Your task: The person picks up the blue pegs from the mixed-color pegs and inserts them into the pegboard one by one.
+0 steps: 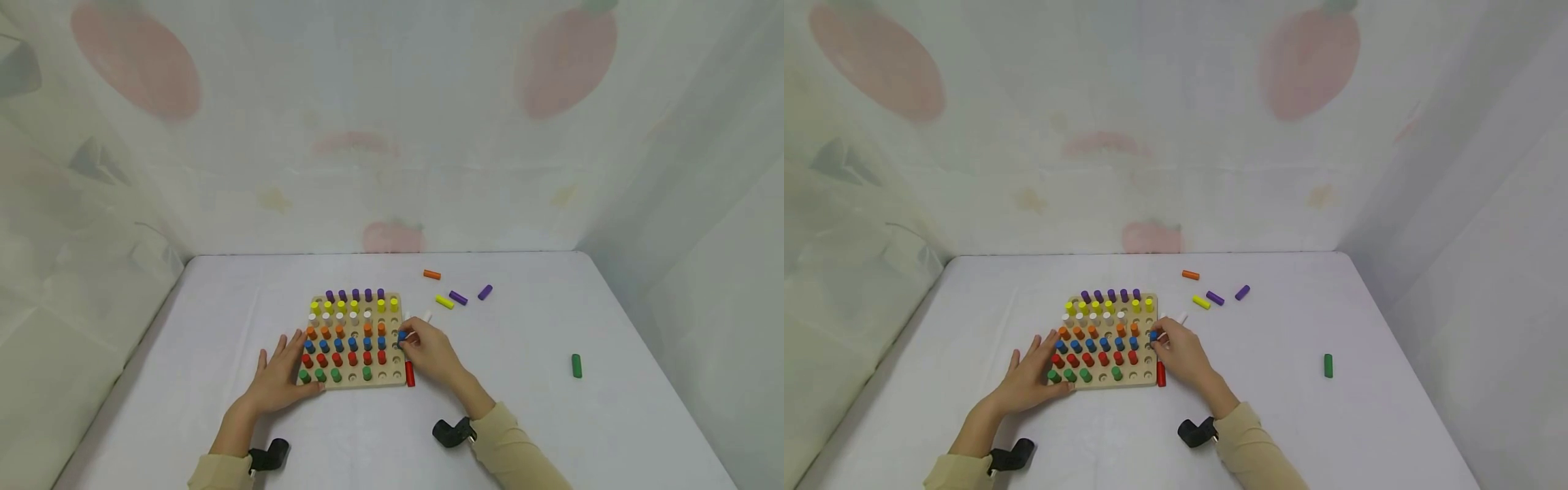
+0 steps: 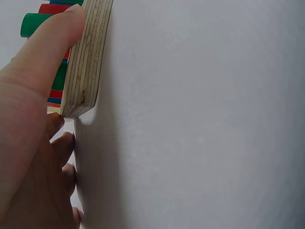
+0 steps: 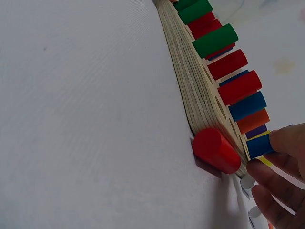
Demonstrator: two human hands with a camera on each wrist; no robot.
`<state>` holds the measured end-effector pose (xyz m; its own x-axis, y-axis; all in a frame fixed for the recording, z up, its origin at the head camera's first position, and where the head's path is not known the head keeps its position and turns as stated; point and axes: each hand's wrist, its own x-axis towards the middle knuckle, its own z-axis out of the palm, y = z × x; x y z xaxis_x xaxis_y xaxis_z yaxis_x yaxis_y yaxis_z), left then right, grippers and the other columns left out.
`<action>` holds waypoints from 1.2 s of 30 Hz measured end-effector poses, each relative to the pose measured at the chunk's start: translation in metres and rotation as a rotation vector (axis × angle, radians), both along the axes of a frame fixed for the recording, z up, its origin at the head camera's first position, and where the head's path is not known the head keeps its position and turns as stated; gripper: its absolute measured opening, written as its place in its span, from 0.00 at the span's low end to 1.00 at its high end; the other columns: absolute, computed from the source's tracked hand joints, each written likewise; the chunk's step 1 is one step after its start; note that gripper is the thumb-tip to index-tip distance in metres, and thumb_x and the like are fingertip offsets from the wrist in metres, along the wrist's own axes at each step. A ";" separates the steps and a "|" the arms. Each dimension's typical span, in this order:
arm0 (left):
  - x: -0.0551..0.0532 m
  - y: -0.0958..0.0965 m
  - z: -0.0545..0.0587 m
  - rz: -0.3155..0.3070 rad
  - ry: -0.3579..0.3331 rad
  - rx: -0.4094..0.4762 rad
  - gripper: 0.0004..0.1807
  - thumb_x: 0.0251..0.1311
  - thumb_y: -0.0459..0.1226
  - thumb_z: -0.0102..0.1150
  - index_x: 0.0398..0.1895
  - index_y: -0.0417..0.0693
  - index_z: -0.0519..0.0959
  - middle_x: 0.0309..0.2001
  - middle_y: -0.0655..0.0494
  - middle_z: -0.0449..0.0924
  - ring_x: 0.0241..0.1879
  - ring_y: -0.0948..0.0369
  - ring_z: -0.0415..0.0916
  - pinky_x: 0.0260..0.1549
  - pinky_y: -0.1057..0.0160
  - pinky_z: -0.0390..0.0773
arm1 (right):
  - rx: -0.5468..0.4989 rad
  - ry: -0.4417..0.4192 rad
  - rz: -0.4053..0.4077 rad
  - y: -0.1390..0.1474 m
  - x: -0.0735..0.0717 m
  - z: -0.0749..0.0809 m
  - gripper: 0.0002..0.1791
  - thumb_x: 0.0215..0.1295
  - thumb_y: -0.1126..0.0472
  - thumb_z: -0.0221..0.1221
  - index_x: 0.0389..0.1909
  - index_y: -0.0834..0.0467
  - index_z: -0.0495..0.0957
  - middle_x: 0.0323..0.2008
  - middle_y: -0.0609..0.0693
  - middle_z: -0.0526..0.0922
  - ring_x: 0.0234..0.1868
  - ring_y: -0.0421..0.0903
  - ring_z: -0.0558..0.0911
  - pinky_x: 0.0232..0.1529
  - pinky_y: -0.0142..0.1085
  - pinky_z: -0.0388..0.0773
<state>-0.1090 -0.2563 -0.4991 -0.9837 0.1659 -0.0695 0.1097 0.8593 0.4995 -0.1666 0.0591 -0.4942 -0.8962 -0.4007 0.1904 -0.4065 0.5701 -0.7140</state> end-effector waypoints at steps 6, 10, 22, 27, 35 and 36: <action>0.000 0.000 0.001 0.000 -0.005 -0.004 0.60 0.38 0.64 0.65 0.72 0.47 0.50 0.72 0.45 0.47 0.70 0.40 0.37 0.60 0.32 0.29 | 0.026 -0.001 0.000 -0.003 0.001 0.001 0.12 0.61 0.61 0.59 0.45 0.53 0.73 0.39 0.44 0.80 0.37 0.35 0.78 0.39 0.28 0.77; 0.000 0.000 0.001 -0.002 -0.002 -0.001 0.60 0.38 0.64 0.65 0.71 0.46 0.50 0.72 0.44 0.47 0.70 0.39 0.38 0.60 0.31 0.29 | 0.040 0.008 0.004 -0.004 0.001 0.003 0.12 0.60 0.61 0.59 0.45 0.53 0.73 0.39 0.44 0.80 0.37 0.35 0.78 0.40 0.29 0.77; -0.002 -0.001 -0.004 0.002 -0.003 0.002 0.61 0.36 0.65 0.64 0.72 0.49 0.49 0.72 0.46 0.47 0.70 0.40 0.37 0.60 0.32 0.28 | 0.080 0.025 0.018 -0.008 0.000 0.004 0.11 0.60 0.61 0.60 0.44 0.52 0.73 0.38 0.43 0.80 0.36 0.35 0.77 0.37 0.27 0.77; -0.002 -0.002 -0.005 0.003 -0.011 0.004 0.61 0.36 0.66 0.64 0.72 0.50 0.49 0.72 0.47 0.46 0.70 0.41 0.36 0.60 0.32 0.28 | 0.102 0.028 0.027 -0.008 -0.001 0.004 0.11 0.59 0.61 0.60 0.44 0.52 0.74 0.38 0.44 0.80 0.37 0.36 0.77 0.38 0.27 0.77; -0.002 -0.002 -0.006 0.003 -0.006 0.008 0.61 0.36 0.66 0.64 0.72 0.49 0.49 0.72 0.47 0.47 0.70 0.40 0.37 0.60 0.32 0.28 | 0.134 0.044 0.044 -0.009 -0.001 0.003 0.11 0.60 0.61 0.59 0.43 0.53 0.75 0.37 0.45 0.80 0.37 0.36 0.76 0.40 0.29 0.77; -0.002 -0.002 -0.006 0.003 -0.007 0.007 0.61 0.36 0.66 0.64 0.72 0.49 0.49 0.72 0.47 0.47 0.70 0.40 0.37 0.60 0.32 0.28 | 0.134 0.045 0.046 -0.009 -0.001 0.003 0.11 0.60 0.62 0.59 0.43 0.53 0.75 0.37 0.45 0.80 0.37 0.37 0.76 0.40 0.29 0.77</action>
